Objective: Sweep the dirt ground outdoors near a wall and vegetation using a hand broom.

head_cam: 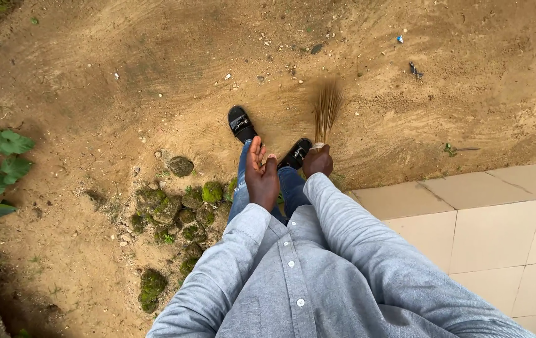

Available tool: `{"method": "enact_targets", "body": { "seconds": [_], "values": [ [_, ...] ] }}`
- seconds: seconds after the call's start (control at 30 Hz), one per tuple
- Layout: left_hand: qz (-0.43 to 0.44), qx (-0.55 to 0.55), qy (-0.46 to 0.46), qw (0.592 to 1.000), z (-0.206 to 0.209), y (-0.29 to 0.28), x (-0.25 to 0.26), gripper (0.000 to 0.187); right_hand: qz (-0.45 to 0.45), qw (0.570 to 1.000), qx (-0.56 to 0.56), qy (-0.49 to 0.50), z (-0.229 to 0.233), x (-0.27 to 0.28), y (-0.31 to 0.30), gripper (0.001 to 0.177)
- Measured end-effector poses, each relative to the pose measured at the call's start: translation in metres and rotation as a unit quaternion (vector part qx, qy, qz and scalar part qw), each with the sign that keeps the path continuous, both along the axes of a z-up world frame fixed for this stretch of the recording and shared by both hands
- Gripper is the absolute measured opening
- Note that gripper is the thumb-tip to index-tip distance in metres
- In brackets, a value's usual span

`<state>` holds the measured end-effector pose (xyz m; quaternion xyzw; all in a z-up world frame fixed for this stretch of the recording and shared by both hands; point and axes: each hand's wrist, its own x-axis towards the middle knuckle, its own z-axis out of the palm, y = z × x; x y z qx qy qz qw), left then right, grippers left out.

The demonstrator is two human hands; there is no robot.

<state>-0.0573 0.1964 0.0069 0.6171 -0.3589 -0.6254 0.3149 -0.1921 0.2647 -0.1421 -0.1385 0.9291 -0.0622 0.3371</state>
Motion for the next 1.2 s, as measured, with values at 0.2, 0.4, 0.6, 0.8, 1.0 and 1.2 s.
{"method": "enact_targets", "body": {
  "seconds": [0.2, 0.4, 0.6, 0.8, 1.0, 1.2],
  "values": [
    [-0.006, -0.007, 0.009, 1.000, 0.001, -0.013, -0.005, 0.062, 0.042, 0.995, -0.086, -0.039, 0.035, 0.049, -0.016, 0.060],
    [0.003, -0.002, 0.032, 0.999, 0.004, -0.030, 0.001, 0.064, 0.242, 0.948, -0.166, -0.122, -0.035, 0.029, -0.022, 0.063],
    [0.005, 0.013, -0.007, 1.000, 0.015, -0.051, 0.016, 0.061, 0.061, 0.997, -0.026, 0.025, -0.021, -0.020, -0.052, 0.033],
    [0.020, -0.003, -0.003, 1.000, -0.018, -0.069, 0.021, 0.062, -0.048, 0.995, -0.064, 0.063, 0.019, 0.023, -0.085, 0.035],
    [-0.004, 0.002, 0.009, 1.000, -0.013, -0.093, 0.022, 0.063, 0.129, 0.973, -0.189, 0.002, -0.002, 0.068, -0.085, 0.059],
    [-0.056, 0.029, -0.026, 0.998, 0.010, -0.120, 0.041, 0.063, 0.287, 0.951, -0.083, -0.079, -0.025, 0.020, -0.109, 0.057]
  ]
}}
